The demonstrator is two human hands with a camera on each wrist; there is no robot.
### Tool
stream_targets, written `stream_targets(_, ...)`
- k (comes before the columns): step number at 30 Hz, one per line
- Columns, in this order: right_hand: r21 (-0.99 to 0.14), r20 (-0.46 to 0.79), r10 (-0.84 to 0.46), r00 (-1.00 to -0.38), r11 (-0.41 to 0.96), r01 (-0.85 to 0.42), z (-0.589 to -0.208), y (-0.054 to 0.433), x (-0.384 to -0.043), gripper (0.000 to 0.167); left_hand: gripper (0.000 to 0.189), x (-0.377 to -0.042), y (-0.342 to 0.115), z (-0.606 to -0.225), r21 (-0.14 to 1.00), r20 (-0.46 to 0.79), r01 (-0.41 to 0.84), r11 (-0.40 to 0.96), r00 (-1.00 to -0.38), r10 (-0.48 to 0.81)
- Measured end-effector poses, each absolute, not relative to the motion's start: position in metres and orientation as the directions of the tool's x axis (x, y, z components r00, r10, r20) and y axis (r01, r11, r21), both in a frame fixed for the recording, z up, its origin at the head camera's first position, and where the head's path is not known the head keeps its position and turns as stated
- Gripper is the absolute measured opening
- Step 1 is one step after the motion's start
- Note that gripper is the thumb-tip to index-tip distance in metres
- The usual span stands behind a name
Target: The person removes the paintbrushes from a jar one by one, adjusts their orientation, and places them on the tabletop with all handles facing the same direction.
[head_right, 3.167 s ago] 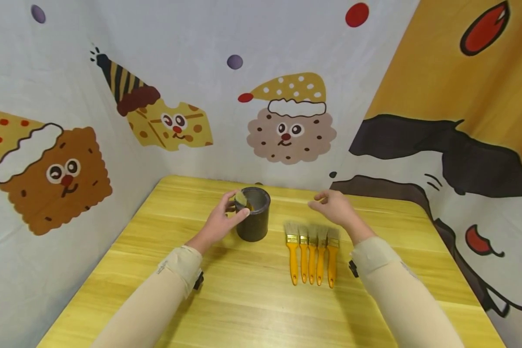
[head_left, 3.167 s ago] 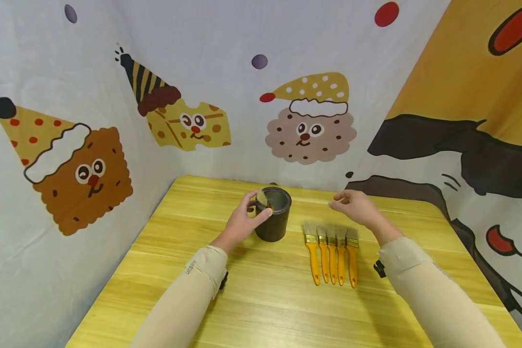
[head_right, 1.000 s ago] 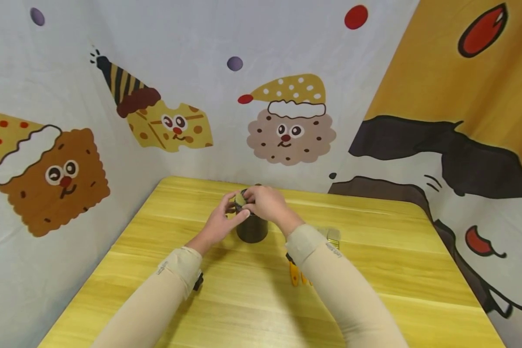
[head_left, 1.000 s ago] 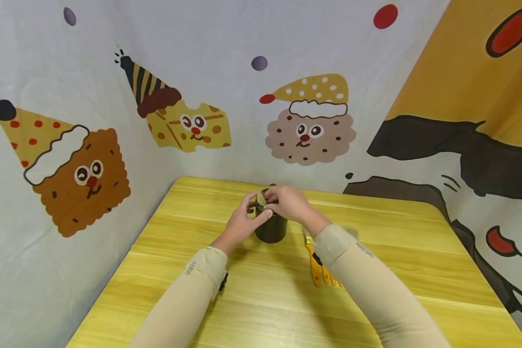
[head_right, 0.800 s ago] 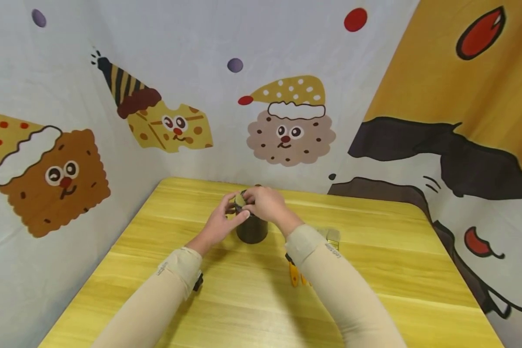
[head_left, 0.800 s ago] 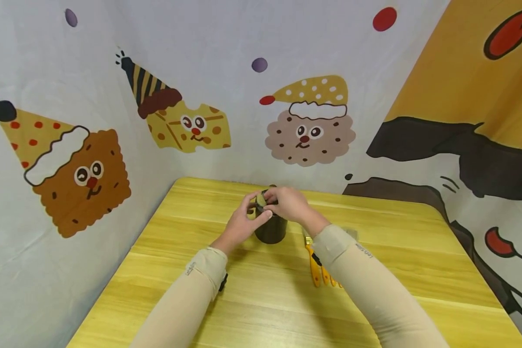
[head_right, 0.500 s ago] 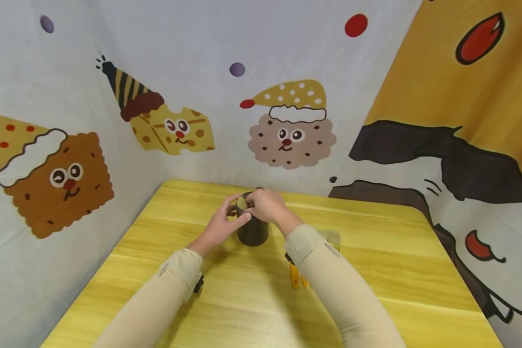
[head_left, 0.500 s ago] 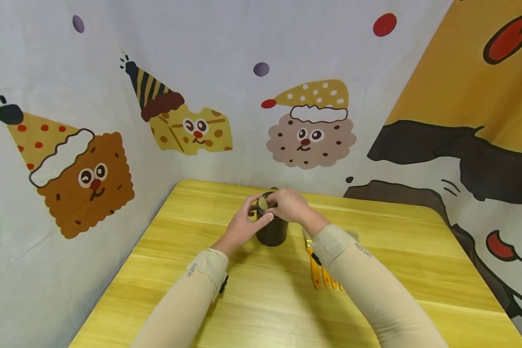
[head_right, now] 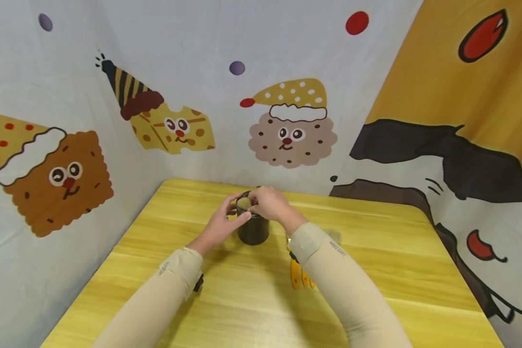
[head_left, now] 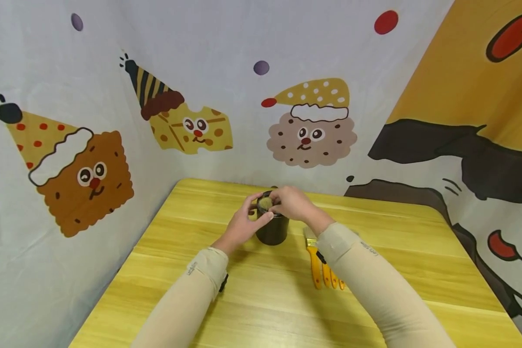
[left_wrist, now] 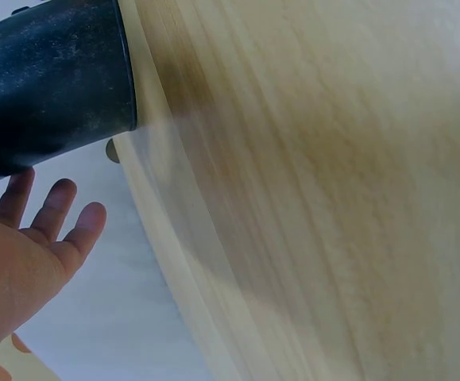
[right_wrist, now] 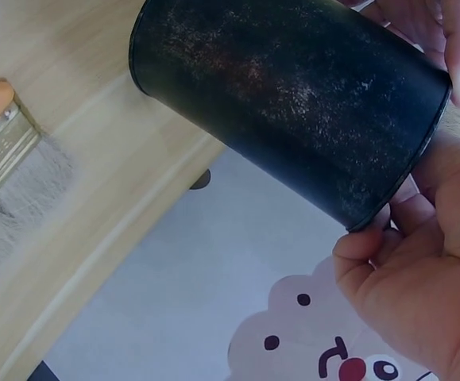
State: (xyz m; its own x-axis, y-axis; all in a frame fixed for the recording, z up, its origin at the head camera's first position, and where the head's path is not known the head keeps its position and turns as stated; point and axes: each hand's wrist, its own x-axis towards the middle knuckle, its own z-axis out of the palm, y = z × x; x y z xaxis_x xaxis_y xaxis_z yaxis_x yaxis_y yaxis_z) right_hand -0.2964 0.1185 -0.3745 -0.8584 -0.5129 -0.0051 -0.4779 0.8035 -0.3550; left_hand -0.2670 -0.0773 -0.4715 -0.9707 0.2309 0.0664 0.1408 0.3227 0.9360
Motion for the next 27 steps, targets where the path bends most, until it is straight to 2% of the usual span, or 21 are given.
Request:
stream_targets(6, -0.49, -0.006, -0.508, -0.862, 0.752, -0.44, -0.37, 0.128, -0.297, 0.015, 0.074, -0.266, -0.078, -0.471, 0.933, 0.066, 0.144, 0.329, -0.969, 0.238)
stream_targets(13, -0.621, 0.098, -0.446, -0.89, 0.672, -0.405, -0.36, 0.142, -0.295, 0.017, 0.073, -0.267, -0.078, -0.47, 0.932, 0.061, 0.139, 0.334, -0.97, 0.234)
stream_targets(19, -0.699, 0.181, -0.334, -0.925, 0.618, -0.36, -0.346, 0.158, -0.29, 0.019, 0.074, -0.267, -0.077, -0.468, 0.933, 0.054, 0.131, 0.336, -0.972, 0.23)
stream_targets(23, -0.761, 0.196, -0.248, -0.949, 0.572, -0.307, -0.335, 0.175, -0.286, 0.026, 0.073, -0.266, -0.077, -0.468, 0.935, 0.043, 0.118, 0.335, -0.974, 0.223)
stream_targets(27, -0.811, 0.15, -0.153, -0.977, 0.545, -0.21, -0.322, 0.203, -0.278, 0.046, 0.073, -0.265, -0.078, -0.469, 0.935, 0.057, 0.132, 0.328, -0.972, 0.228)
